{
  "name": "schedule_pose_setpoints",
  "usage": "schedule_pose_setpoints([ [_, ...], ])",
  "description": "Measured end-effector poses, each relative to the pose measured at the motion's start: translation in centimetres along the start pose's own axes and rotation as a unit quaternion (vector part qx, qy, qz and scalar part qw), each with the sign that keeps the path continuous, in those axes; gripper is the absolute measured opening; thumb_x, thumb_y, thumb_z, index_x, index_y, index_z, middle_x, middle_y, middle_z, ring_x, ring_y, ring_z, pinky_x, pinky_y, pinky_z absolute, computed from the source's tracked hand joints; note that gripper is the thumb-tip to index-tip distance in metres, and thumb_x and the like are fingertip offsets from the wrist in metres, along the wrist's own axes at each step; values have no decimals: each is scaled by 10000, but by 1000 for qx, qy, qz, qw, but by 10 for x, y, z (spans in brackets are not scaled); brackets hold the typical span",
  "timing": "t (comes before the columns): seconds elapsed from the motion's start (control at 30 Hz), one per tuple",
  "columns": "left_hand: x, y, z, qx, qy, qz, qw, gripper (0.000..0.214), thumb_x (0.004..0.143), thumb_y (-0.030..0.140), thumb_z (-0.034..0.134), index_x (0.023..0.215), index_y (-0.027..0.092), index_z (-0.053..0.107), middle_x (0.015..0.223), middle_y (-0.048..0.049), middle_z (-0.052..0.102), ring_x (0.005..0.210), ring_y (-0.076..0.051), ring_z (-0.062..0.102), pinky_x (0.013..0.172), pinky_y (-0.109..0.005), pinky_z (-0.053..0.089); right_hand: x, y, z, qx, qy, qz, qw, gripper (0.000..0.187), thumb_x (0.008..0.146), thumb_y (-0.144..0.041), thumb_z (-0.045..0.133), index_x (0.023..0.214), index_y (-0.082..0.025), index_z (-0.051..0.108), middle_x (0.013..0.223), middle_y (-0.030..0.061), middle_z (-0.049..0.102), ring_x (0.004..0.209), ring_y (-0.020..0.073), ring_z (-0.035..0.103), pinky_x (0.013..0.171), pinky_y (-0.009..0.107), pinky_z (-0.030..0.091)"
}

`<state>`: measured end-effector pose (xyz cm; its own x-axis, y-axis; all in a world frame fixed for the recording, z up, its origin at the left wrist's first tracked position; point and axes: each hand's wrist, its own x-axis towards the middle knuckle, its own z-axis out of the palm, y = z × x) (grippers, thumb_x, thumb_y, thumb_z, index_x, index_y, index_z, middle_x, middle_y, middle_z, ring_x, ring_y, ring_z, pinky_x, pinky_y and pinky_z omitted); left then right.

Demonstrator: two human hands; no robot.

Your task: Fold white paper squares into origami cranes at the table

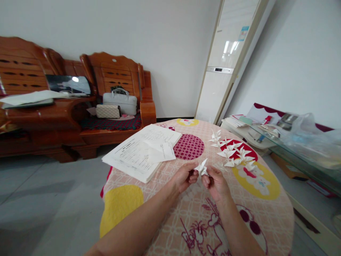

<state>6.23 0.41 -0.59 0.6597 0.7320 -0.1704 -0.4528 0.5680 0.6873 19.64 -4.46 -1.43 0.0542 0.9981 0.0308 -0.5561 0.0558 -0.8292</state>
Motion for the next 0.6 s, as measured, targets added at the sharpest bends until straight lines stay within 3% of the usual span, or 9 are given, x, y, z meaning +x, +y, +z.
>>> schedule_pose_setpoints([
  [0.17,4,-3,2,-63,3,13,998,364,676,299,729,629,164,394,470,86,388,365,4,187,370,-151,103,1,2,2,17,-2,-3,1000,327,739,-331,751,568,-192,509,389,-63,465,336,71,380,339,188,280],
  [0.43,2,-6,6,-63,3,48,997,374,647,320,757,618,156,423,455,75,418,370,-6,231,379,-169,121,0,2,8,54,-2,18,998,308,761,-361,730,596,-181,542,380,-72,439,314,66,370,331,191,290],
  [0.6,3,-8,5,-69,2,32,997,393,641,332,769,627,160,416,474,81,416,370,-3,226,383,-173,112,0,3,7,78,3,27,997,354,753,-356,738,549,-180,508,366,-66,442,315,66,381,333,189,299],
])
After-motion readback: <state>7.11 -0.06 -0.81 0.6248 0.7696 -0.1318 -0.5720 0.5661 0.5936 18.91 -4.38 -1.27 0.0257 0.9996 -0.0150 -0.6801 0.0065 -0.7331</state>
